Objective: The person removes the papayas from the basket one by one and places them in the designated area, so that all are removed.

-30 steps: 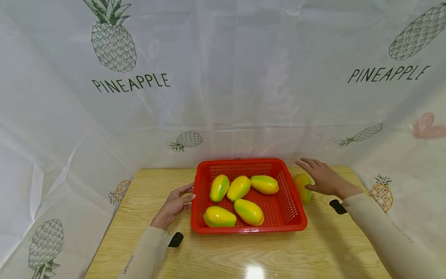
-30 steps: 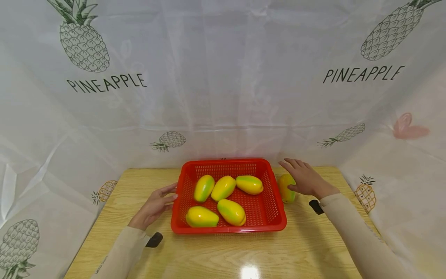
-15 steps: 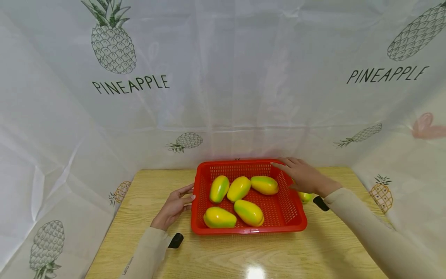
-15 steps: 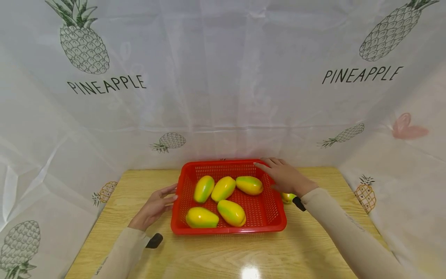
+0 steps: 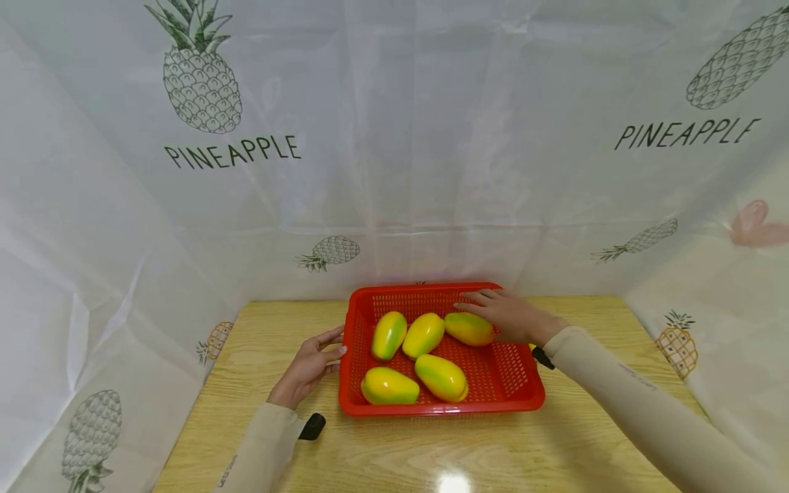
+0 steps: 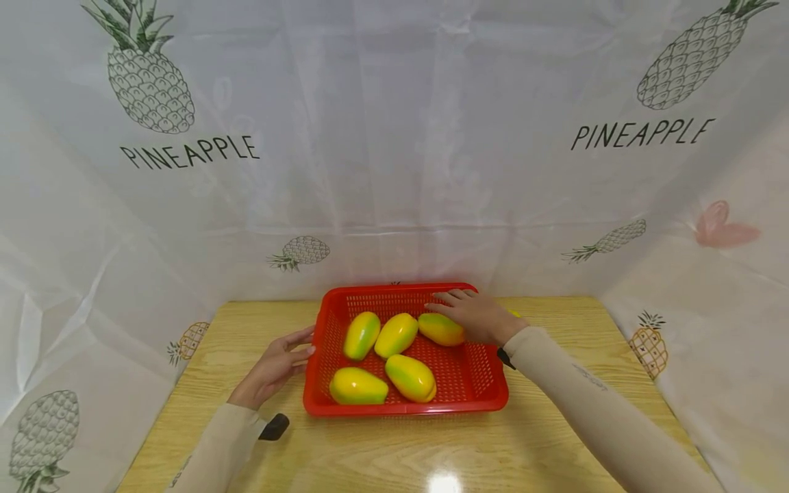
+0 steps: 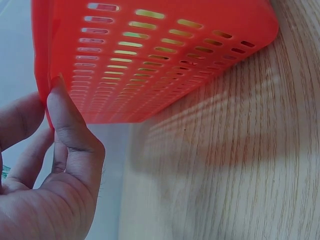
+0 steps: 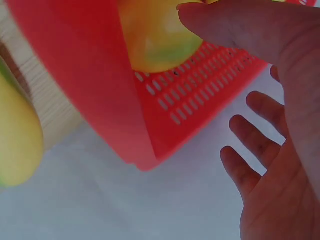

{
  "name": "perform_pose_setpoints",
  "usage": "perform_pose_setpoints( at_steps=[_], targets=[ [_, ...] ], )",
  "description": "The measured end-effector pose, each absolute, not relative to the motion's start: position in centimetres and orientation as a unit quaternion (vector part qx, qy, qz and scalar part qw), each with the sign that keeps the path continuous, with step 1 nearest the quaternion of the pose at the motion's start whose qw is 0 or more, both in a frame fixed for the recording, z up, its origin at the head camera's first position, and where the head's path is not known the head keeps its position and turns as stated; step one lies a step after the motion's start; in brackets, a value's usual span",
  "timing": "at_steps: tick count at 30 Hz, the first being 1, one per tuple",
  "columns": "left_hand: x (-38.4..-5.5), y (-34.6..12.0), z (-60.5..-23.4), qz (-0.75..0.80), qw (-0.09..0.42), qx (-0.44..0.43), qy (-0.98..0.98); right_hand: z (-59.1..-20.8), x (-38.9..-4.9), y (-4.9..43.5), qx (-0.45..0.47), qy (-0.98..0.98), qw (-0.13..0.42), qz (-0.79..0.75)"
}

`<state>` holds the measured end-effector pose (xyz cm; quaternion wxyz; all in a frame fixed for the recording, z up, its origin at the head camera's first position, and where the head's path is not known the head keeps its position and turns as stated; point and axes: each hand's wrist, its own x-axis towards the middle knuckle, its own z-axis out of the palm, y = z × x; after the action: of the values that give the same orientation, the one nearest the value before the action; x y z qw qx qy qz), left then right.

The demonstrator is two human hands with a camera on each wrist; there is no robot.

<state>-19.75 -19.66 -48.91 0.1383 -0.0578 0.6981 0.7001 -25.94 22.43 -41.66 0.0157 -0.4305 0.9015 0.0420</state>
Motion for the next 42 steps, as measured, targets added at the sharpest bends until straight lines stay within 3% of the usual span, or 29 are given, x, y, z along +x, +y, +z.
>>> perform_pose_setpoints(
  at_steps=[20, 42],
  targets=[
    [-19.6, -19.6, -48.6, 0.699, 0.140, -0.056, 0.699, -43.6, -27.4, 20.8, -0.411, 0.900, 0.108, 0.098],
    [-19.6, -19.8, -48.7, 0.703, 0.140, -0.052, 0.695, -43.8, -27.5, 20.1, -0.378, 0.907, 0.156, 0.103]
  ],
)
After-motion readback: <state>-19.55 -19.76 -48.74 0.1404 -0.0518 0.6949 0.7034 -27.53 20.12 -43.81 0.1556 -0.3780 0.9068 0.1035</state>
